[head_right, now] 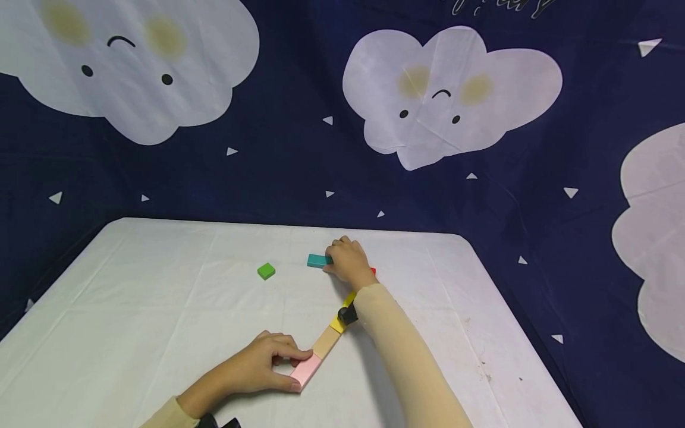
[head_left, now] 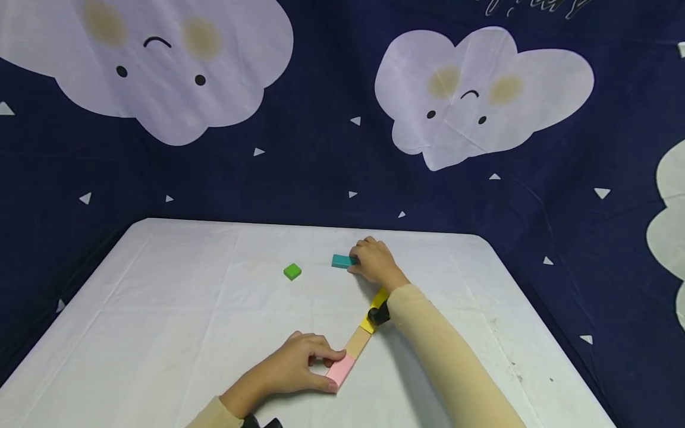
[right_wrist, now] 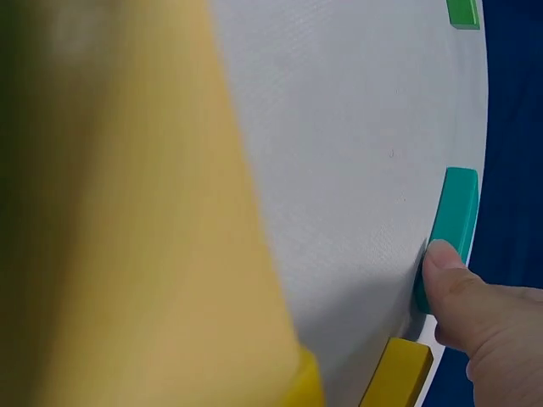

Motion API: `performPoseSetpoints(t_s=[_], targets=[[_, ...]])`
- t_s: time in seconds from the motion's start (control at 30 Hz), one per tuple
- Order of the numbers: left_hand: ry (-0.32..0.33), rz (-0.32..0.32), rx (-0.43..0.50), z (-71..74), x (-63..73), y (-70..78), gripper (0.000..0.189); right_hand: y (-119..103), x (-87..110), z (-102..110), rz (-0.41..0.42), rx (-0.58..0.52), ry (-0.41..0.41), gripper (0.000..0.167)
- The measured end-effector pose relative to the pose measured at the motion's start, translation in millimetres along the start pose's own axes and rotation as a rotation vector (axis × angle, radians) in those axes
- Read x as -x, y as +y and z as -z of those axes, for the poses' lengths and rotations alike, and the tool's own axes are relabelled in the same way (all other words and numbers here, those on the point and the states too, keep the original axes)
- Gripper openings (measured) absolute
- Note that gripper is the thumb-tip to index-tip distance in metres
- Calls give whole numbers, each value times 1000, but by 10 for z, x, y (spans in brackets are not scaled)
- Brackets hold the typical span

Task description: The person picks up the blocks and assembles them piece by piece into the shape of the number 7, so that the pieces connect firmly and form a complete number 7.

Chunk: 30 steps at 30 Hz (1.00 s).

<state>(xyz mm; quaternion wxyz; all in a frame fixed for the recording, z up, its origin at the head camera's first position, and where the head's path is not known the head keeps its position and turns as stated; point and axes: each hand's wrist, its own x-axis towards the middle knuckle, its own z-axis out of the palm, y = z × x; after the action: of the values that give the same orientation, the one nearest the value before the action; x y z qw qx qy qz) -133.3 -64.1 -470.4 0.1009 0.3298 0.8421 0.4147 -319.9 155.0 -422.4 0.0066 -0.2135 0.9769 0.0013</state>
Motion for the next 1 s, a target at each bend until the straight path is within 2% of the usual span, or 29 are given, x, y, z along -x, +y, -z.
performPoseSetpoints(t_s=[0.27, 0.43, 0.7, 1.0], targets=[[5, 0, -2, -3, 1, 4, 54, 13, 5, 7, -53, 10, 5, 37], [0, 12, -6, -7, -4, 5, 54, 53, 4, -10, -76, -24, -17, 38], [-10, 20, -6, -5, -8, 25, 54, 93, 42, 28, -77, -107, -73, 39], [-19, 40, 6, -4, -9, 32, 54, 127, 105, 86, -64, -129, -122, 41]])
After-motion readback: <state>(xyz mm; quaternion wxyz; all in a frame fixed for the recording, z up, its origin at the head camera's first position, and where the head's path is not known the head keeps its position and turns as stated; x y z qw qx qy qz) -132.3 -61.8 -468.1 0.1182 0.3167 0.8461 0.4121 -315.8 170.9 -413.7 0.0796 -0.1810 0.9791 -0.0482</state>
